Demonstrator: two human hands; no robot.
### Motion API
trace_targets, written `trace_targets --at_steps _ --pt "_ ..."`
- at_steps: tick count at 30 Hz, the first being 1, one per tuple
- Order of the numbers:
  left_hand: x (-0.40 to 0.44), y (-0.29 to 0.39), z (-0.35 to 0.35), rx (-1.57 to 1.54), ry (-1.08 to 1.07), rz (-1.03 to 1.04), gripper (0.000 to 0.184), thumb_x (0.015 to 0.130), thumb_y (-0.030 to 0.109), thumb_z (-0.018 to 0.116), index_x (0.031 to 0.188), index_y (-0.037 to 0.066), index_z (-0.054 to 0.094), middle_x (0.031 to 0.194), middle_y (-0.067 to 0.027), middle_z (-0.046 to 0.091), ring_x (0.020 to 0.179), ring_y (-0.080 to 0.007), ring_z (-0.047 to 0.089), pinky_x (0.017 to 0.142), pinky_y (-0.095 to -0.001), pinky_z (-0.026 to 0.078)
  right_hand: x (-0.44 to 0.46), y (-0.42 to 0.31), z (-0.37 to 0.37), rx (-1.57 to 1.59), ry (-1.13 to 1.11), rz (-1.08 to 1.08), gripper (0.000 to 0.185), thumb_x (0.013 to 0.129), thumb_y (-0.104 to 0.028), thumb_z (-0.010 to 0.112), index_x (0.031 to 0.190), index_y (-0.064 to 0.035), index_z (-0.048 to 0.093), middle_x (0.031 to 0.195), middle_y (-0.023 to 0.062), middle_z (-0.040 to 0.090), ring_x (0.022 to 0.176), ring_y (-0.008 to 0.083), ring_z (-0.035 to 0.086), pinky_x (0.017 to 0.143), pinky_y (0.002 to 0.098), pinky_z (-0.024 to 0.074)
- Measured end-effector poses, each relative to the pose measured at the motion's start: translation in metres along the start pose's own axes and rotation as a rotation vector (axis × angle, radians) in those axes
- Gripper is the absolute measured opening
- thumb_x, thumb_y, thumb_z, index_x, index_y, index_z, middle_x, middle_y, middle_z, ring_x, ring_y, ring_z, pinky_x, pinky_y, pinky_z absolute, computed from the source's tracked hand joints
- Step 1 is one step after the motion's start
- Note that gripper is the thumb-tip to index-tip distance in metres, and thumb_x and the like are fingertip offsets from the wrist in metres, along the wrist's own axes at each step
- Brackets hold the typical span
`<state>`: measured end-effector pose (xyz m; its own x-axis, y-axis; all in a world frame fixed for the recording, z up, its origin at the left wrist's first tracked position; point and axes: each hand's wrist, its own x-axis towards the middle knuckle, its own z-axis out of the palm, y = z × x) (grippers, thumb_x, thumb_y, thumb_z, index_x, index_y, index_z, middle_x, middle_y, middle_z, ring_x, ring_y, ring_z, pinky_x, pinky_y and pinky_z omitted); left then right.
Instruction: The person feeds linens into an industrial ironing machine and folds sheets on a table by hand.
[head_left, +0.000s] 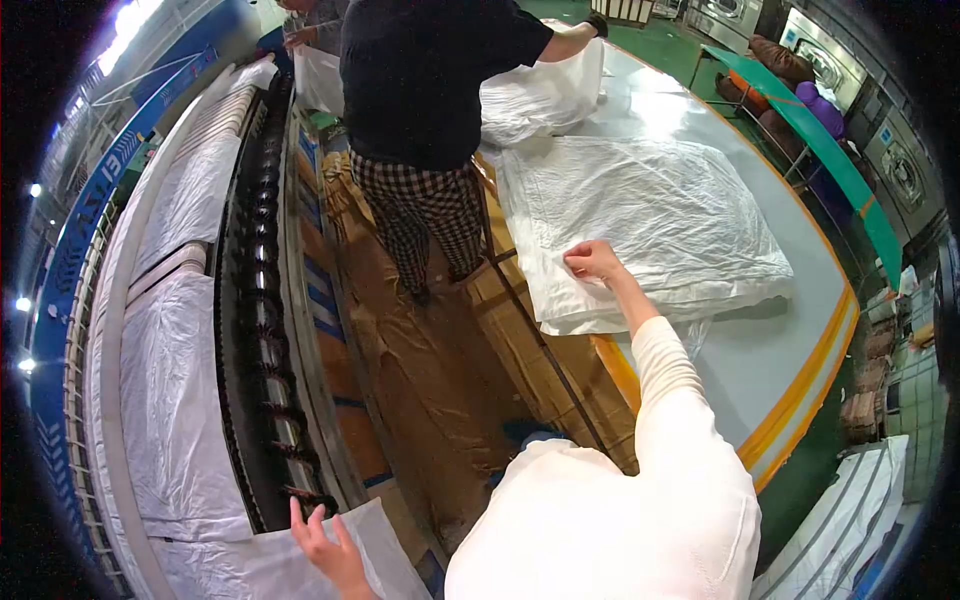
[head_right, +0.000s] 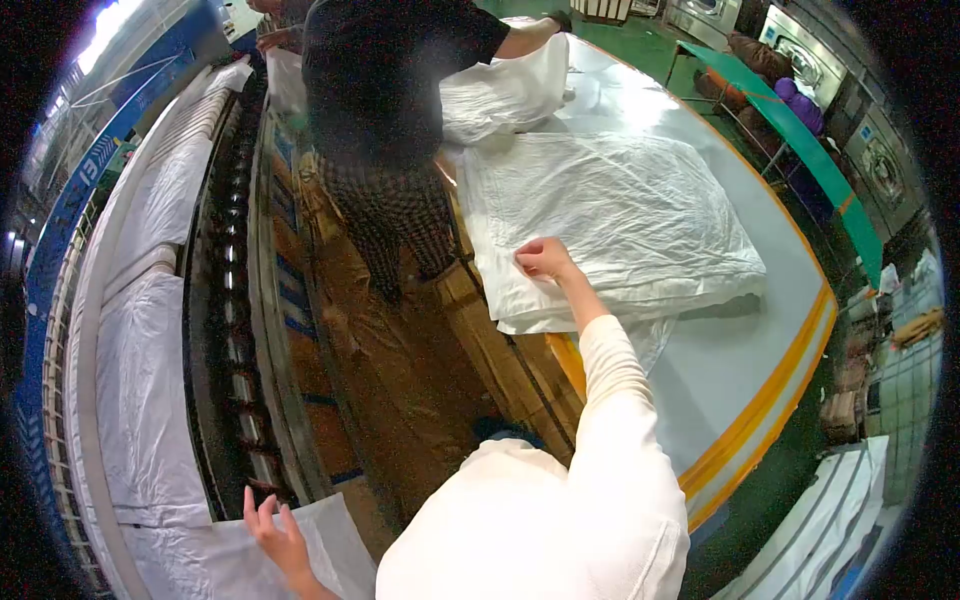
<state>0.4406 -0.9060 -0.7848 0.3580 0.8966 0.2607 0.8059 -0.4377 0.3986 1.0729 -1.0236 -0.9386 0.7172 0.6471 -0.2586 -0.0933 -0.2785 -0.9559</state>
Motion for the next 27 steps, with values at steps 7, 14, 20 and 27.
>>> trace_targets --at_steps 7,14,20,27 --pt "0.024 0.033 0.039 0.03 -0.051 0.195 0.022 0.08 0.002 0.063 0.101 -0.003 0.061 0.14 -0.0213 0.044 0.122 -0.0383 0.047 0.101 -0.0438 0.039 -0.009 -0.032 -0.028 0.178 -0.124 0.013 0.02 0.084 -0.014 0.068 0.1 -0.0022 0.066 0.087 0.0036 0.067 0.077 0.0112 0.065 0.072 0.0253 0.055" --pt "0.047 0.089 0.087 -0.181 -0.158 0.206 0.023 0.08 0.003 0.064 0.103 -0.002 0.063 0.135 -0.0198 0.05 0.121 -0.0379 0.049 0.1 -0.0438 0.04 -0.035 -0.052 -0.013 0.241 -0.235 -0.079 0.011 0.088 -0.012 0.064 0.098 -0.0059 0.063 0.081 -0.0024 0.062 0.071 0.006 0.059 0.067 0.0214 0.0509" --pt "0.056 0.176 0.183 -0.924 -0.468 0.284 0.039 0.097 0.026 0.05 0.124 -0.002 0.056 0.128 -0.0148 0.056 0.114 -0.022 0.055 0.086 -0.0322 0.049 -0.134 -0.088 0.067 0.393 -0.563 -0.034 0.013 0.09 -0.017 0.064 0.098 -0.0068 0.062 0.08 -0.0002 0.061 0.071 0.0083 0.057 0.063 0.025 0.0492" --pt "0.035 0.168 0.177 -1.236 -0.219 -0.231 0.037 0.096 0.036 0.056 0.093 -0.001 0.063 0.085 -0.0039 0.062 0.077 -0.0123 0.059 0.067 -0.0257 0.047 -0.203 -0.067 0.206 0.15 -0.628 -0.59 0.016 0.085 -0.005 0.061 0.1 -0.0025 0.06 0.088 0.0085 0.063 0.081 0.0152 0.061 0.072 0.0286 0.0496"
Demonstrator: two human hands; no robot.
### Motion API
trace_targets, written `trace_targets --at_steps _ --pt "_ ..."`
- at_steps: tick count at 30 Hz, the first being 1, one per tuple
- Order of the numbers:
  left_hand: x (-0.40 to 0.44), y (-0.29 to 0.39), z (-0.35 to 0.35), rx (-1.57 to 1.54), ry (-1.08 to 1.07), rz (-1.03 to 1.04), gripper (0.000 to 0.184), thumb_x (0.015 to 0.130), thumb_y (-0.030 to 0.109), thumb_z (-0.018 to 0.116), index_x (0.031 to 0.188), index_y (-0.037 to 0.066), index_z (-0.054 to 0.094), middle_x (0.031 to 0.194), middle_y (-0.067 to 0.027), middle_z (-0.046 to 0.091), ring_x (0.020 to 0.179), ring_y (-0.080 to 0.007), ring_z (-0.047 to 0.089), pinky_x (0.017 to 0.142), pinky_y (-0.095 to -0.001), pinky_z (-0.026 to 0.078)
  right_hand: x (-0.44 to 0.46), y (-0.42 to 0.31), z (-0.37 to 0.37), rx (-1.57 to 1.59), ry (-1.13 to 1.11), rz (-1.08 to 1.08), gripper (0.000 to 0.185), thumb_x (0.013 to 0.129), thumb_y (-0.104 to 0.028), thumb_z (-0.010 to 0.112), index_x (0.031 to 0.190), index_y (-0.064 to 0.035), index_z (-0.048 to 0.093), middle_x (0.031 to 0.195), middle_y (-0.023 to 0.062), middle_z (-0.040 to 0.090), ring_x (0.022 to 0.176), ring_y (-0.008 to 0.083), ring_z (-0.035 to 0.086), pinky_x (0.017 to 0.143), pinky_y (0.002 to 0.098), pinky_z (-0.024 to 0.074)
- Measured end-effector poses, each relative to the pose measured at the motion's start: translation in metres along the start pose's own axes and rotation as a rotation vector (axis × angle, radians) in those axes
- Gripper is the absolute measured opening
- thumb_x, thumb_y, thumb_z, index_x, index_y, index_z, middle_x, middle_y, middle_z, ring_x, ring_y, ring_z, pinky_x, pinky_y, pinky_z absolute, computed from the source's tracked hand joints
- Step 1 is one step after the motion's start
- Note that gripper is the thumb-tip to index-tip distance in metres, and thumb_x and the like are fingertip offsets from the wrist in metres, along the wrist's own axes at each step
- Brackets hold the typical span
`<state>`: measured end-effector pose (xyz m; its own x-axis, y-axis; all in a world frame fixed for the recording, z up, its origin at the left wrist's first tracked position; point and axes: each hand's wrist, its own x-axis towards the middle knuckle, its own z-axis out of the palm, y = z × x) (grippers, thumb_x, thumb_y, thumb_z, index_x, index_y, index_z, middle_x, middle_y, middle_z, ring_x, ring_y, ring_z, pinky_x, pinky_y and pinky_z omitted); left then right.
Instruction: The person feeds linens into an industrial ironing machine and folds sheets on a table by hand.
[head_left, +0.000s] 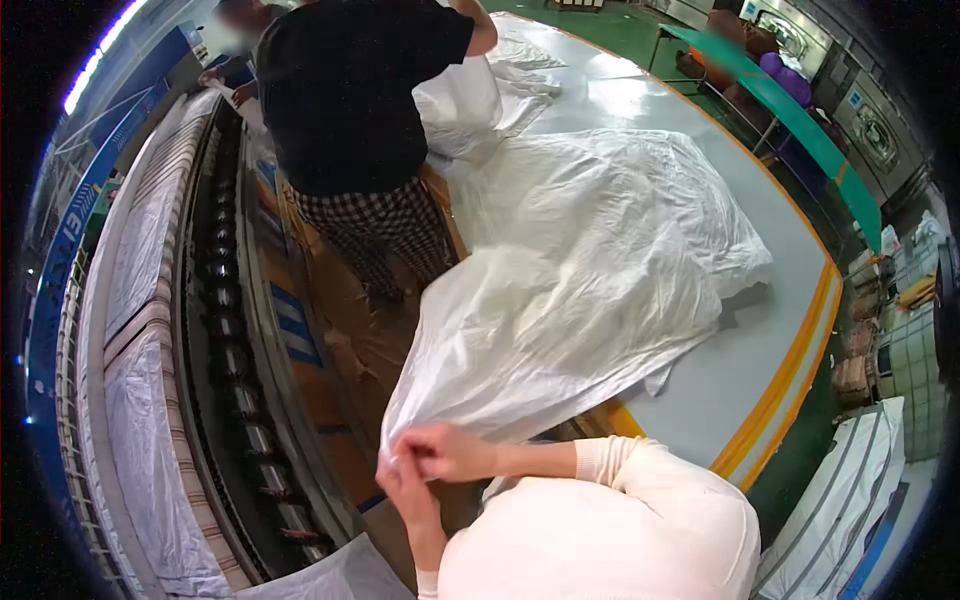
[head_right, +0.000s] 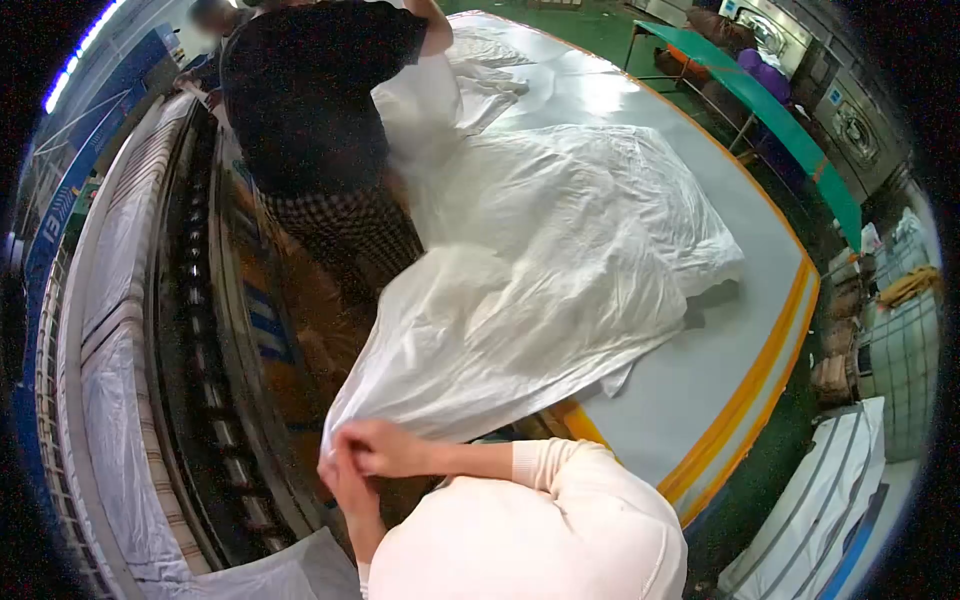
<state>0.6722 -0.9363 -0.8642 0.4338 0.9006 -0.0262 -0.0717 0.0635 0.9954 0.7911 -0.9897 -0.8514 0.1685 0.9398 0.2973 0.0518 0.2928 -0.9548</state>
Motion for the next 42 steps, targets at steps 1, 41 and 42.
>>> trace_targets --at_steps 1,41,42 --pt "-0.006 -0.009 -0.021 -0.018 0.112 -0.039 0.032 0.096 0.032 0.057 0.088 0.001 0.063 0.081 -0.003 0.061 0.074 -0.0109 0.058 0.064 -0.0241 0.047 0.001 0.008 0.017 -0.126 0.034 -0.142 0.027 0.084 -0.004 0.061 0.111 -0.0028 0.058 0.097 0.0117 0.064 0.083 0.0212 0.064 0.076 0.0305 0.05" --pt "-0.129 0.202 -0.239 0.708 1.407 0.913 0.009 0.088 0.006 0.062 0.086 0.0 0.057 0.083 -0.0036 0.055 0.077 -0.0125 0.052 0.072 -0.0254 0.044 0.257 0.05 0.089 -0.599 -0.92 -0.236 0.024 0.079 -0.026 0.075 0.089 -0.0056 0.068 0.078 0.0084 0.067 0.071 0.0225 0.065 0.064 0.0353 0.0499" --pt "-0.124 0.202 -0.244 0.675 1.405 0.884 0.009 0.086 0.004 0.062 0.083 0.0 0.054 0.079 -0.0022 0.052 0.075 -0.0119 0.049 0.072 -0.025 0.043 0.272 0.052 0.083 -0.59 -0.904 -0.234 0.022 0.08 -0.023 0.076 0.089 -0.0052 0.068 0.077 0.0079 0.066 0.07 0.0209 0.064 0.063 0.0349 0.0494"
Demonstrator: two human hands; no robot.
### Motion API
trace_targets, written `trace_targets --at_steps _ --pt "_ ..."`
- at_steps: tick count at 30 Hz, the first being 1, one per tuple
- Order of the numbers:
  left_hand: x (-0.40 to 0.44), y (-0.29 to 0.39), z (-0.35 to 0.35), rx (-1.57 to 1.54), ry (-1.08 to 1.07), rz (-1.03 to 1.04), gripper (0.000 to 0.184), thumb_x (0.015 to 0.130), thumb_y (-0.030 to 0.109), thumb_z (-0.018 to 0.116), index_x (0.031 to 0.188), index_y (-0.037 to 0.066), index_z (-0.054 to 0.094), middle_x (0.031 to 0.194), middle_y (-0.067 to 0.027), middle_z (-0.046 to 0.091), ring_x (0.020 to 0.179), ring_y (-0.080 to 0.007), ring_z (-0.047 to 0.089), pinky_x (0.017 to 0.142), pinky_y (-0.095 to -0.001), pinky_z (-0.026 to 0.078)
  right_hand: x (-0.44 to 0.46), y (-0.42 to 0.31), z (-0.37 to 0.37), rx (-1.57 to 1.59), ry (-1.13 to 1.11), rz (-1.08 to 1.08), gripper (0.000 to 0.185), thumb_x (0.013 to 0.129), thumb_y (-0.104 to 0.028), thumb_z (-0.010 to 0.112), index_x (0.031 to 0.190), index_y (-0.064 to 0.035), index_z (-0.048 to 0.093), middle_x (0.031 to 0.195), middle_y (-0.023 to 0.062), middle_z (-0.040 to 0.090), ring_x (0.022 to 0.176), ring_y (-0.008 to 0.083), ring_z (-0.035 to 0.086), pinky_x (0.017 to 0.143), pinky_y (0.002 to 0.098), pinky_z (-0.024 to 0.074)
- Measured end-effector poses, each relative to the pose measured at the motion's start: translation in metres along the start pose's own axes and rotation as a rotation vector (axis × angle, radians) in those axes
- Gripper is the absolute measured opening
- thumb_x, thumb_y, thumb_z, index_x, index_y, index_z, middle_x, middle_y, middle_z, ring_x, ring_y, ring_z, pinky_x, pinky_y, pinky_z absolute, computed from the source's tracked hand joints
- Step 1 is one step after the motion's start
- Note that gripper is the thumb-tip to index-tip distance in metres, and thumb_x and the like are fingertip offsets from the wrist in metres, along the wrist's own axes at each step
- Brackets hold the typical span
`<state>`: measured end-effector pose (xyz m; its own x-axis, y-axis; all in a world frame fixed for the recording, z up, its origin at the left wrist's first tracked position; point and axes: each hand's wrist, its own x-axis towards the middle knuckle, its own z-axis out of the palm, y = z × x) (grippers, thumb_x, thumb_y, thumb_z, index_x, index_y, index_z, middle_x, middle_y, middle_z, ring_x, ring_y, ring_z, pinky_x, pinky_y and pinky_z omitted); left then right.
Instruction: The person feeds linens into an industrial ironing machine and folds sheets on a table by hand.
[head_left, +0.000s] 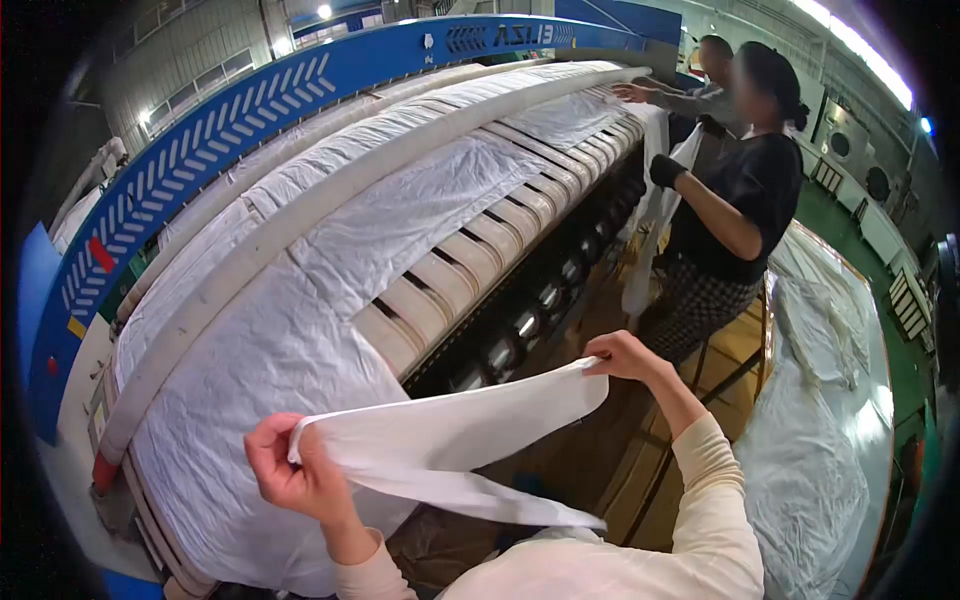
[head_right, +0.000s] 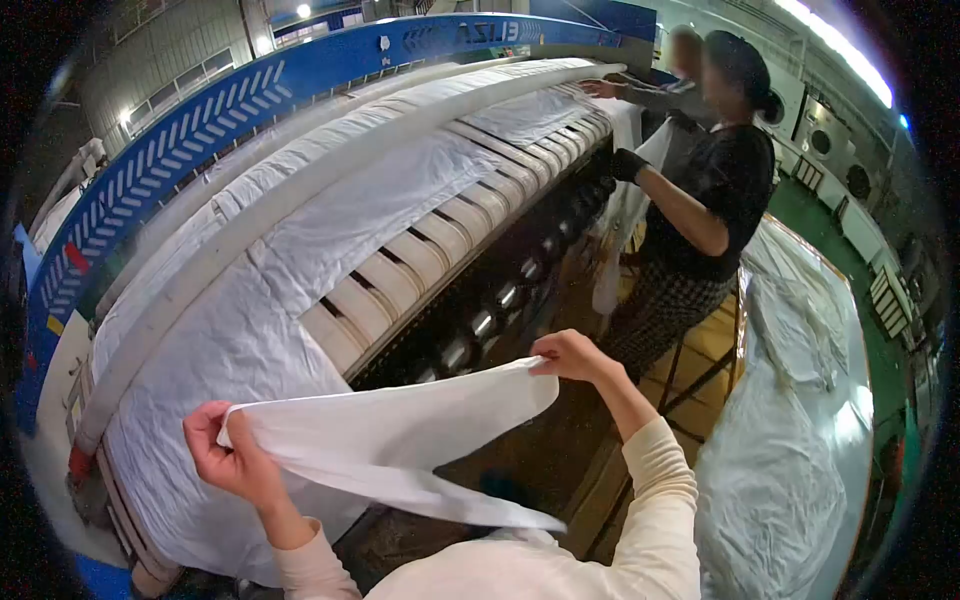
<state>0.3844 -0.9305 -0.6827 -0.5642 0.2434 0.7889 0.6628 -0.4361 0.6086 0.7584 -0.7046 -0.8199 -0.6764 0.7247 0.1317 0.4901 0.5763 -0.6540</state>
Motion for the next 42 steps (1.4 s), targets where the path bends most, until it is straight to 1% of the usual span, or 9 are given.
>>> trace_targets --at_steps 9,16,18,20,25,30,33,34,42 --pt "-0.009 -0.04 0.013 0.248 -0.005 -0.031 0.014 0.091 0.009 0.058 0.082 0.0 0.051 0.073 -0.0011 0.049 0.067 -0.01 0.045 0.063 -0.0231 0.041 0.053 0.072 -0.098 0.349 0.206 0.068 0.014 0.081 -0.009 0.072 0.078 -0.0034 0.059 0.072 -0.0013 0.054 0.066 0.0073 0.048 0.059 0.0256 0.0407" --pt "-0.025 -0.03 0.001 0.66 0.172 0.137 0.027 0.096 0.023 0.057 0.082 0.0 0.051 0.069 -0.0021 0.047 0.06 -0.0121 0.045 0.054 -0.027 0.038 0.093 0.036 -0.186 0.542 0.395 -0.475 0.027 0.088 -0.027 0.068 0.078 -0.0041 0.058 0.074 0.0 0.057 0.065 0.0054 0.05 0.056 0.0233 0.0379" --pt "-0.033 -0.036 -0.02 0.321 0.075 0.058 0.034 0.097 0.027 0.055 0.076 0.003 0.046 0.064 -0.0014 0.044 0.056 -0.0119 0.043 0.051 -0.0281 0.036 0.099 0.032 -0.205 0.617 0.452 -0.536 0.03 0.091 -0.032 0.065 0.082 -0.0038 0.059 0.075 0.0004 0.057 0.064 0.0056 0.051 0.055 0.0234 0.0379" --pt "-0.041 -0.034 -0.032 0.061 -0.063 0.062 0.045 0.099 0.036 0.049 0.067 0.008 0.035 0.057 -0.0007 0.038 0.049 -0.0115 0.039 0.046 -0.03 0.032 0.088 0.037 -0.217 0.673 0.767 -0.356 0.029 0.092 -0.031 0.064 0.085 -0.0037 0.06 0.075 -0.0003 0.057 0.063 0.0074 0.051 0.055 0.0237 0.0378" --pt "0.003 -0.012 0.021 0.784 -0.15 0.423 0.046 0.101 0.035 0.045 0.066 0.005 0.038 0.063 0.0007 0.042 0.059 -0.0093 0.04 0.051 -0.0278 0.031 0.123 0.024 -0.235 0.065 1.363 -0.31 0.022 0.091 -0.028 0.066 0.087 -0.0069 0.063 0.074 0.0014 0.058 0.065 0.0125 0.055 0.058 0.0265 0.0426" --pt "0.062 -0.078 0.073 0.487 0.019 -0.137 0.034 0.1 0.023 0.05 0.081 -0.005 0.057 0.064 -0.0065 0.05 0.062 -0.01 0.038 0.055 -0.0276 0.035 0.24 0.026 -0.218 -0.501 1.277 -0.333 0.013 0.09 -0.026 0.064 0.094 -0.014 0.062 0.086 0.0022 0.061 0.077 0.0227 0.062 0.069 0.035 0.05" --pt "0.087 -0.119 0.098 0.768 -0.156 0.219 0.032 0.098 0.022 0.054 0.091 -0.008 0.06 0.074 -0.0155 0.063 0.067 -0.0215 0.058 0.061 -0.0365 0.045 0.306 0.071 -0.199 -0.727 1.1 -0.396 0.017 0.094 -0.028 0.057 0.105 -0.0152 0.058 0.096 0.0013 0.061 0.084 0.0236 0.062 0.068 0.0363 0.0509" --pt "0.09 -0.137 0.104 0.824 -0.174 0.262 0.031 0.097 0.022 0.056 0.092 -0.008 0.061 0.078 -0.0181 0.066 0.071 -0.028 0.064 0.064 -0.04 0.047 0.309 0.052 -0.184 -0.552 0.995 -0.075 0.016 0.091 -0.022 0.057 0.105 -0.0143 0.058 0.1 0.0031 0.06 0.095 0.0214 0.06 0.073 0.0346 0.0508" --pt "0.091 -0.177 0.137 1.388 -0.493 0.052 0.038 0.089 0.021 0.063 0.117 0.006 0.043 0.11 -0.0209 0.059 0.091 -0.0427 0.061 0.072 -0.0493 0.049 0.396 0.103 -0.142 -0.881 0.776 -0.523 0.03 0.081 -0.013 0.057 0.11 -0.0097 0.062 0.118 0.0071 0.058 0.115 0.0242 0.052 0.094 0.037 0.0415"
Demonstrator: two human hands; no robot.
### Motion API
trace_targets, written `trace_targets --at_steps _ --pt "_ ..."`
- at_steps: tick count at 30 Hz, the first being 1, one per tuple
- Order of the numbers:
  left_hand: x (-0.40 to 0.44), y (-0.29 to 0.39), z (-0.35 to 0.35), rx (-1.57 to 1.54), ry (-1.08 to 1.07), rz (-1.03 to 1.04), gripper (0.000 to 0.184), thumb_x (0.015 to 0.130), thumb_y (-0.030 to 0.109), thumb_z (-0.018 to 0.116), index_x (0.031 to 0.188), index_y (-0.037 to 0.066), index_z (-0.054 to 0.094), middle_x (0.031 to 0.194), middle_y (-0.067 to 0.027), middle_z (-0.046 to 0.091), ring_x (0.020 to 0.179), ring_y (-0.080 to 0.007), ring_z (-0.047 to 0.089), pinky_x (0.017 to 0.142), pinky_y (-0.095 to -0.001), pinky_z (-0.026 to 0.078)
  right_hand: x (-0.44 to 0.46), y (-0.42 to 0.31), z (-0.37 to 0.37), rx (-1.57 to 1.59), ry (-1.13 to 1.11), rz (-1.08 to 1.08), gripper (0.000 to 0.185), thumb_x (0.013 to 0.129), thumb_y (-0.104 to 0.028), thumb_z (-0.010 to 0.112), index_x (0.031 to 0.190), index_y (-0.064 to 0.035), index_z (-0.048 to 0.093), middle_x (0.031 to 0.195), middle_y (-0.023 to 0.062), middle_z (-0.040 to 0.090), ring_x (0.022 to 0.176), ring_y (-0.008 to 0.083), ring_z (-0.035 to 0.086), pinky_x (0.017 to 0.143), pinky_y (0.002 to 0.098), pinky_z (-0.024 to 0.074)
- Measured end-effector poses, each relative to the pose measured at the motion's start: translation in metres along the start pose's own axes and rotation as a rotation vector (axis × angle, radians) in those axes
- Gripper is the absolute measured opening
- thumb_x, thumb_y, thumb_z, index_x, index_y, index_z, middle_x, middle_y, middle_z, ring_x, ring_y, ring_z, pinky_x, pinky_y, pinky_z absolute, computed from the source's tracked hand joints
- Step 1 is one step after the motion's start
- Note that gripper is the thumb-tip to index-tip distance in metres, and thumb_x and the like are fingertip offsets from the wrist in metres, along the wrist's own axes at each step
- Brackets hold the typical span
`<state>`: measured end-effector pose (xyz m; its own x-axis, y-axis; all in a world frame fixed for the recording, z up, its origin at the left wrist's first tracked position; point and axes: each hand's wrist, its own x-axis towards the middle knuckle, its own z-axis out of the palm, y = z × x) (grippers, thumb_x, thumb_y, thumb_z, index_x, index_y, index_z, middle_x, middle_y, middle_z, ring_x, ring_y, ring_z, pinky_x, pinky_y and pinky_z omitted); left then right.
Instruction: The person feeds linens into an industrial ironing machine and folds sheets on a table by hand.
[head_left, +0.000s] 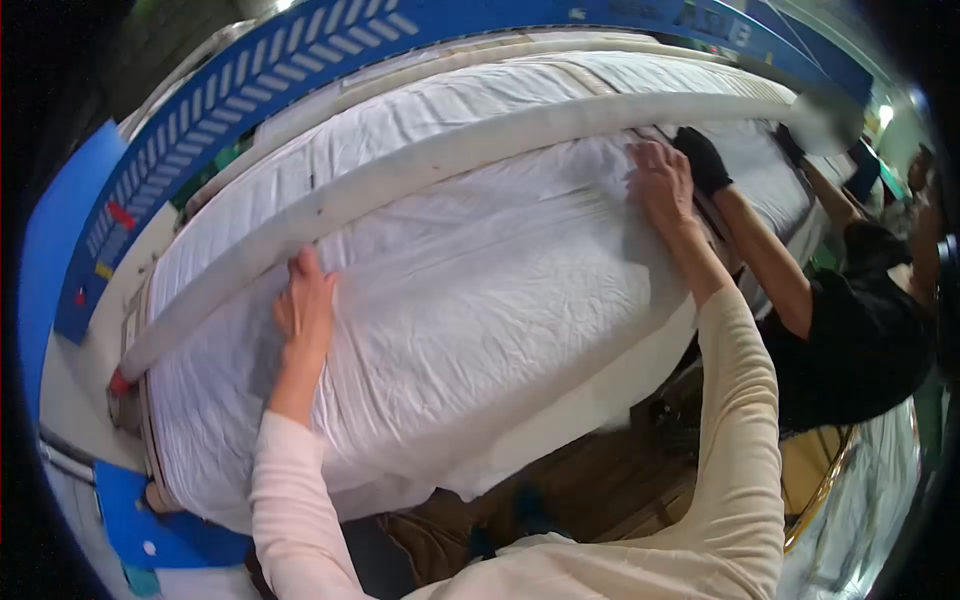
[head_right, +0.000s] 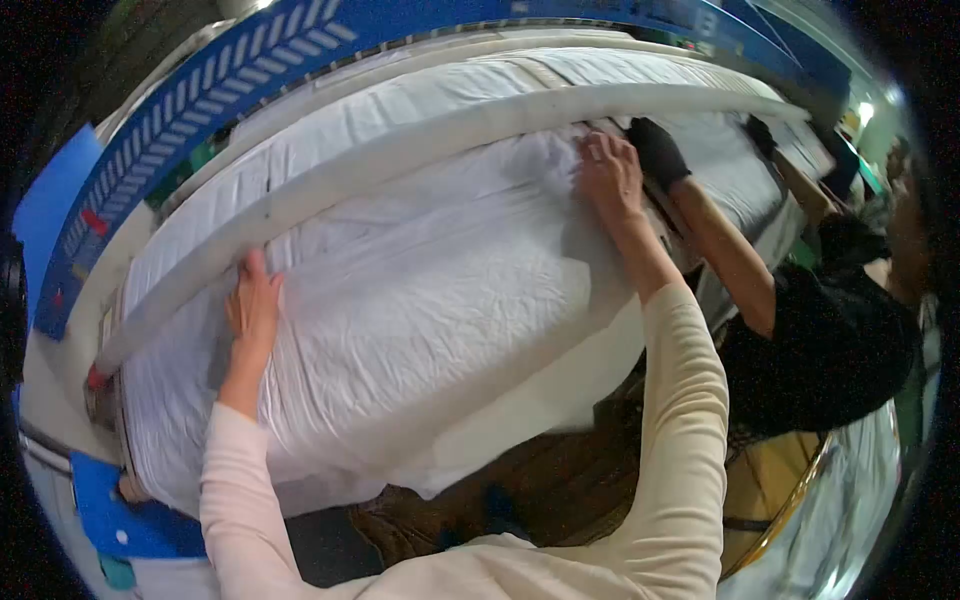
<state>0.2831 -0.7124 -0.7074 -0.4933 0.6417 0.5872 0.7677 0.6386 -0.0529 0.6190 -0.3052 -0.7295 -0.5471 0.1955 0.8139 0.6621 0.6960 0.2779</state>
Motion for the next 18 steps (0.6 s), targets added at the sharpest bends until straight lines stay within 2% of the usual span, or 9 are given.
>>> trace_targets --at_steps 2,4,6,7,10,11,14,17,18 --pt "0.003 0.002 -0.012 -0.057 0.069 -0.048 0.041 0.088 0.02 0.063 0.121 0.005 0.043 0.118 -0.021 0.055 0.099 -0.042 0.058 0.077 -0.0484 0.048 0.002 0.005 0.021 -0.008 -0.093 0.281 0.035 0.086 -0.016 0.057 0.121 -0.0074 0.056 0.126 0.0068 0.055 0.122 0.0275 0.046 0.1 0.0412 0.0364" --pt "0.004 0.009 -0.047 -0.145 0.16 -0.107 0.043 0.088 0.019 0.063 0.125 0.005 0.044 0.128 -0.0208 0.05 0.109 -0.0407 0.054 0.086 -0.0467 0.046 0.012 -0.036 -0.048 0.069 -0.041 0.182 0.047 0.086 -0.019 0.063 0.131 -0.012 0.051 0.133 0.0072 0.052 0.129 0.0267 0.042 0.105 0.0437 0.0295" --pt "-0.019 0.018 -0.087 -0.13 0.152 0.079 0.051 0.089 0.024 0.062 0.132 0.006 0.042 0.136 -0.0194 0.045 0.123 -0.0401 0.043 0.098 -0.0493 0.038 0.009 -0.071 -0.098 0.421 -0.06 0.136 0.05 0.088 -0.024 0.064 0.134 -0.0121 0.048 0.138 0.0089 0.048 0.134 0.0295 0.037 0.108 0.0441 0.0275" --pt "-0.034 0.025 -0.102 -0.124 0.142 0.173 0.056 0.089 0.027 0.062 0.136 0.006 0.041 0.14 -0.0187 0.042 0.13 -0.0398 0.038 0.104 -0.0506 0.033 0.004 -0.087 -0.121 0.509 -0.135 0.071 0.052 0.09 -0.026 0.062 0.137 -0.013 0.045 0.141 0.0099 0.045 0.137 0.0307 0.034 0.11 0.0448 0.0256" --pt "-0.097 0.052 -0.108 0.013 -0.075 0.338 0.072 0.087 0.045 0.059 0.145 0.008 0.035 0.15 -0.0152 0.032 0.142 -0.0395 0.017 0.112 -0.0577 0.015 -0.015 -0.124 -0.162 0.593 -0.323 -0.081 0.059 0.097 -0.052 0.042 0.141 -0.0138 0.042 0.148 0.0089 0.038 0.14 0.0324 0.028 0.113 0.0489 0.0186" --pt "-0.114 0.051 -0.09 -0.077 -0.204 0.343 0.077 0.086 0.05 0.057 0.147 0.009 0.032 0.152 -0.0141 0.03 0.143 -0.0396 0.013 0.112 -0.0596 0.013 -0.024 -0.129 -0.154 0.531 -0.457 -0.125 0.06 0.096 -0.052 0.043 0.142 -0.0147 0.042 0.149 0.009 0.037 0.14 0.0311 0.028 0.113 0.0474 0.0196" --pt "-0.115 0.051 -0.085 -0.166 -0.344 0.26 0.077 0.086 0.05 0.058 0.146 0.009 0.033 0.152 -0.0138 0.03 0.143 -0.0381 0.014 0.113 -0.0574 0.012 -0.028 -0.131 -0.133 0.609 -0.541 -0.082 0.06 0.094 -0.053 0.045 0.142 -0.0165 0.043 0.149 0.0086 0.037 0.14 0.0295 0.03 0.112 0.0462 0.0214" --pt "-0.12 0.05 -0.071 -0.304 -0.176 0.223 0.075 0.085 0.046 0.062 0.144 0.009 0.036 0.15 -0.0126 0.033 0.143 -0.0377 0.017 0.114 -0.0575 0.012 -0.031 -0.13 -0.126 0.649 -0.496 -0.065 0.059 0.093 -0.052 0.048 0.14 -0.0157 0.046 0.147 0.0093 0.04 0.138 0.03 0.034 0.111 0.0463 0.0255" --pt "-0.126 0.05 -0.057 -0.328 0.019 0.204 0.072 0.084 0.043 0.063 0.142 0.008 0.039 0.149 -0.012 0.035 0.142 -0.0362 0.021 0.114 -0.0566 0.012 -0.03 -0.132 -0.128 0.66 -0.459 -0.074 0.057 0.093 -0.048 0.051 0.139 -0.0134 0.047 0.145 0.0109 0.043 0.136 0.0309 0.036 0.11 0.0456 0.028"
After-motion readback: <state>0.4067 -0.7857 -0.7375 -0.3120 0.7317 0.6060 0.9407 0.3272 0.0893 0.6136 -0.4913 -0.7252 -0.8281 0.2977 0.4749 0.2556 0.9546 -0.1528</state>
